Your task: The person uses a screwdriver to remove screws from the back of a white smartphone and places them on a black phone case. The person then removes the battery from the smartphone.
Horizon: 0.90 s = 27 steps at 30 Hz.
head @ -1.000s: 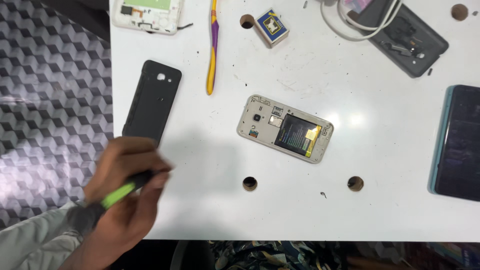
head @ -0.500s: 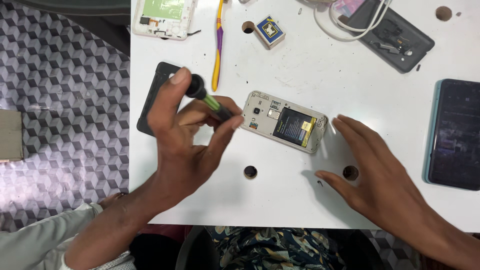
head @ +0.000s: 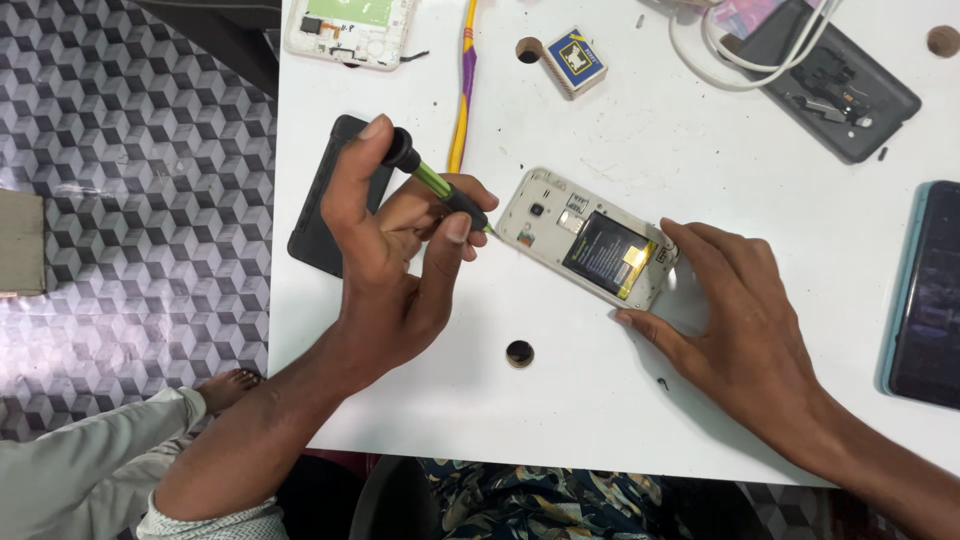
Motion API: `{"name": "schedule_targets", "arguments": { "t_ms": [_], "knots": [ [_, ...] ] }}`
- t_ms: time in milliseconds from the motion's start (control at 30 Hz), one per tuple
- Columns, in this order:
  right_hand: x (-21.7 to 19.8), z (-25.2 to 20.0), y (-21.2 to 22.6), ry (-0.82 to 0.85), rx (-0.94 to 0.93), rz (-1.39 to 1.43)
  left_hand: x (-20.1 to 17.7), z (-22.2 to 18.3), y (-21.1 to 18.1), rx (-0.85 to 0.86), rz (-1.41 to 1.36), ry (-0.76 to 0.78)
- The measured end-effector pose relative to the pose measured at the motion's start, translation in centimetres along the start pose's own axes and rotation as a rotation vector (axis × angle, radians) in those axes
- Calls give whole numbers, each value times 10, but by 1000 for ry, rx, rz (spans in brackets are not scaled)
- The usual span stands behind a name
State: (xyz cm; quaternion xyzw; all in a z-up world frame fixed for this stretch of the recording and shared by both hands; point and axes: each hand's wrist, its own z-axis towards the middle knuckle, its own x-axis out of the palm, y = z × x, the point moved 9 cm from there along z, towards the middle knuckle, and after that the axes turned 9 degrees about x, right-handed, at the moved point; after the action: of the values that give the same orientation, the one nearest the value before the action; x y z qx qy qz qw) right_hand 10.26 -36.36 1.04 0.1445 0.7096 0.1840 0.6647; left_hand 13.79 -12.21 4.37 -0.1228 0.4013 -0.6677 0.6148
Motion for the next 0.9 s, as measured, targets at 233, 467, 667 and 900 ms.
{"name": "schedule_targets", "arguments": {
  "t_ms": [233, 467, 667, 900],
  "knots": [
    [2, 8, 11, -86, -72, -51, 7, 2, -6, 53, 89, 28],
    [13, 8, 0, 27, -100, 49, 34, -4, 1, 74, -16, 127],
    [14, 6, -6, 10, -128, 94, 61, -13, -1, 33, -144, 251],
    [13, 6, -8, 20, -135, 113, 73, -1, -33, 246, -37, 261]
  ]
}}
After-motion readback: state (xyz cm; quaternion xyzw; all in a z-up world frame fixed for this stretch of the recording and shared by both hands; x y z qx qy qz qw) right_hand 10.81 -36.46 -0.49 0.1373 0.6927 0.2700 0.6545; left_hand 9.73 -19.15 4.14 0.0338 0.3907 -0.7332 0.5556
